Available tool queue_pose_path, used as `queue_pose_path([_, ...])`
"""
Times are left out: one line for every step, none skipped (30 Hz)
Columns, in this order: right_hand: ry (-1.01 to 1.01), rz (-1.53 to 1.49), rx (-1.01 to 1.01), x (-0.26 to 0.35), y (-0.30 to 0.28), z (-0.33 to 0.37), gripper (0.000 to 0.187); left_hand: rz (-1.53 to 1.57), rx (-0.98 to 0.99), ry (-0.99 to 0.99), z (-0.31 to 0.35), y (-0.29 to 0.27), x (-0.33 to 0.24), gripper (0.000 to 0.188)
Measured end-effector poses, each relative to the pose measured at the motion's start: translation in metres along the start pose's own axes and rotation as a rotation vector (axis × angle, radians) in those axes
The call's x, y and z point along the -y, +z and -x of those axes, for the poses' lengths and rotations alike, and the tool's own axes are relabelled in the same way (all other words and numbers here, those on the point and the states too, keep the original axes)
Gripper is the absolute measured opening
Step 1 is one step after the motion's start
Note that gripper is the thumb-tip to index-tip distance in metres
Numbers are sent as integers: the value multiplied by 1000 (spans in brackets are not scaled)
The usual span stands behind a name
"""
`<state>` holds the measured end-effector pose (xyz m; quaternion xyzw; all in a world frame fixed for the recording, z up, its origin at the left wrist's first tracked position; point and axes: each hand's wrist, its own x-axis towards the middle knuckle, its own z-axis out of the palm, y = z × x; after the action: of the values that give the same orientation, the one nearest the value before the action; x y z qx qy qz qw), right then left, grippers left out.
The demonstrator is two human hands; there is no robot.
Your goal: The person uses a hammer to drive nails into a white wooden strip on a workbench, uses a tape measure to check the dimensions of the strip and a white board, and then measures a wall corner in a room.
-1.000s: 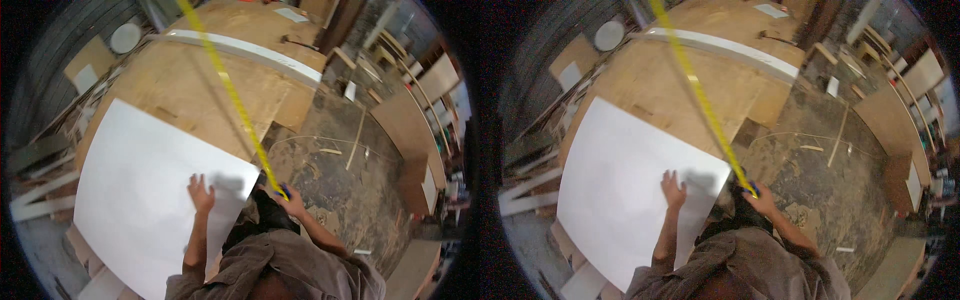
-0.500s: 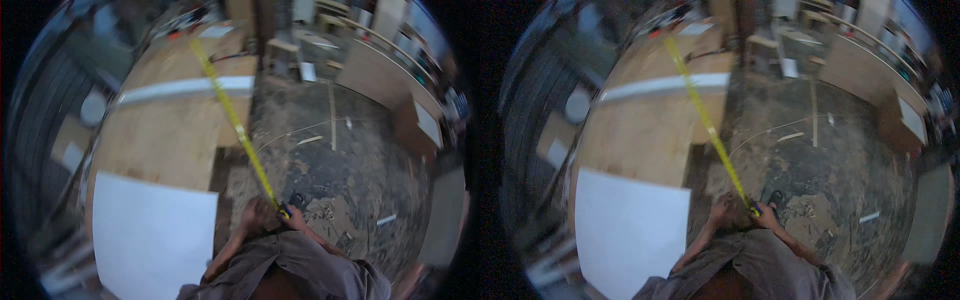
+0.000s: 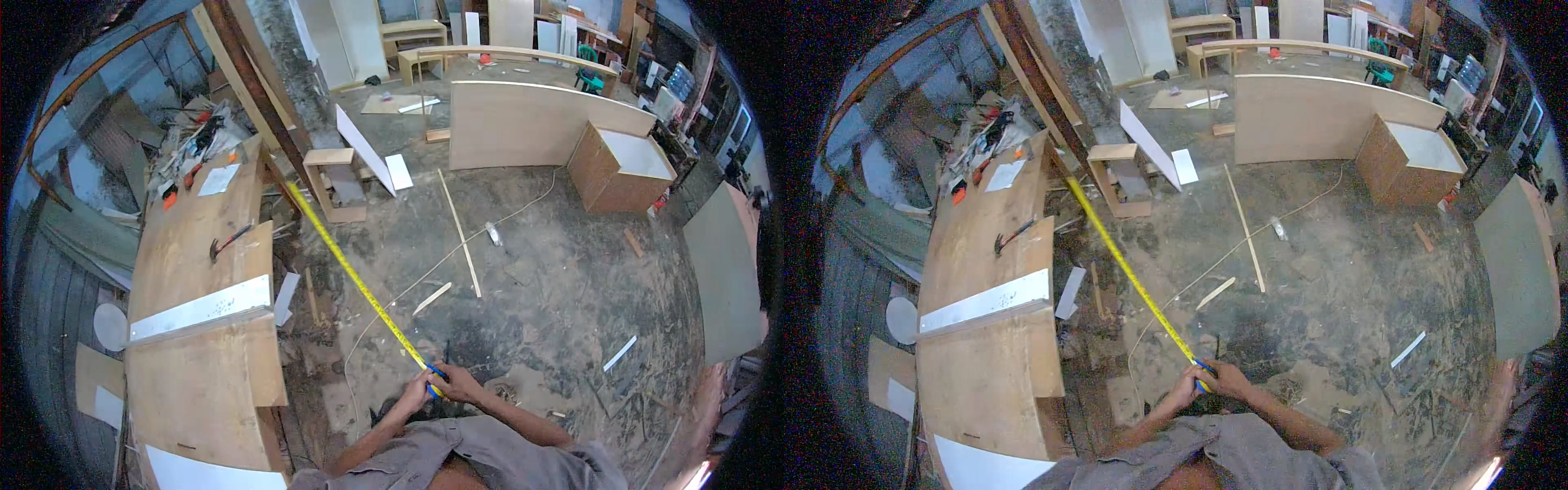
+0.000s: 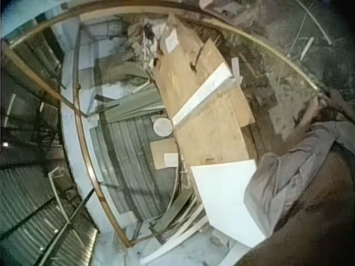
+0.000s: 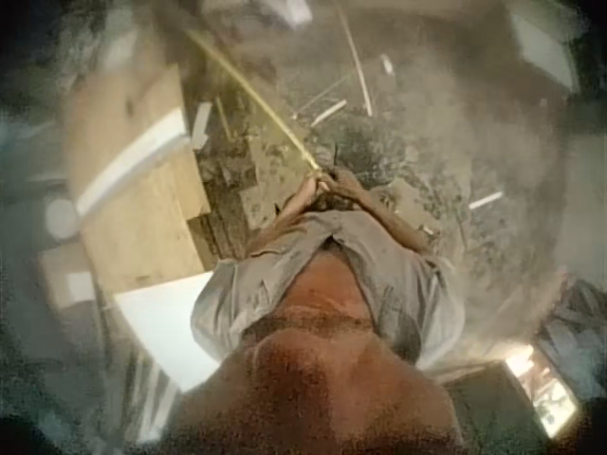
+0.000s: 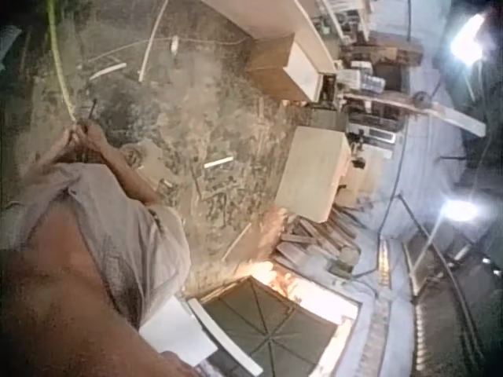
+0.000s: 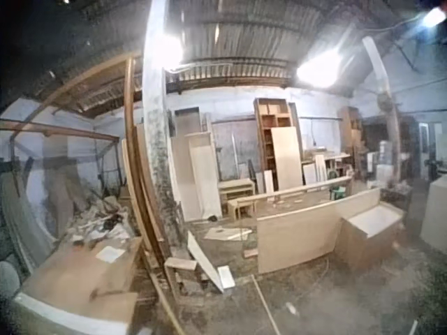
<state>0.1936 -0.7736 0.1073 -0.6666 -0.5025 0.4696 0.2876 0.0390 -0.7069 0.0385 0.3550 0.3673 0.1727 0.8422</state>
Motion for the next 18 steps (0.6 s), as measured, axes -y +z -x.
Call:
queue_pose_path([16, -17, 28, 4, -21, -14, 50, 63, 21, -35, -16, 4, -10, 38])
queue_pose_path([37, -33, 57, 7, -41, -24, 49, 11, -59, -110, -29, 14, -29, 38])
queue_pose_path([-18, -6, 3, -17, -47, -40, 48, 82, -24, -167, -49, 11, -30, 38])
queue_pose_path([-93, 25, -55, -21, -62, -60, 47, 144, 11, -206, -73, 9, -43, 37])
queue_pose_path([-85, -7, -131, -25, -78, -77, 47, 207, 46, -247, -99, 7, -56, 37])
queue_pose_path([-76, -39, -207, -30, -93, -93, 46, 247, -30, -282, -122, 8, -66, 32])
queue_pose_path([-68, -73, -281, -33, -108, -112, 45, 192, -33, -321, -151, -1, -75, 33])
queue_pose_path([42, -39, -364, -49, -118, -137, 43, 132, -38, -360, -179, -15, -87, 33])
queue_pose_path([112, -19, -382, -69, -138, -157, 41, 72, -50, -398, -206, -30, -98, 34])
queue_pose_path([193, -11, -409, -93, -157, -179, 39, -1, -87, -397, -235, -29, -121, 34])
queue_pose_path([227, -25, -384, -98, -162, -209, 39, 142, -99, -411, -255, -83, -128, 31])
queue_pose_path([340, -8, -407, -133, -180, -221, 39, -1, -143, -449, -272, -72, -145, 29])
queue_pose_path([536, 28, -501, -218, -198, -215, 38, -174, -105, -430, -334, -37, -201, 27])
queue_pose_path([750, 52, -552, -280, -207, -195, 37, -358, -99, -455, -377, -14, -233, 26])
queue_pose_path([918, -79, -744, -337, -236, -185, 37, -544, -85, -467, -418, 8, -266, 24])
queue_pose_path([1041, -221, -928, -371, -252, -178, 36, -405, -45, -427, -449, -4, -289, 25])
queue_pose_path([845, -191, -846, -379, -258, -183, 36, -304, -55, -370, -481, -28, -324, 26])
queue_pose_path([820, -281, -780, -360, -254, -194, 37, -299, -112, -374, -491, -46, -351, 27])
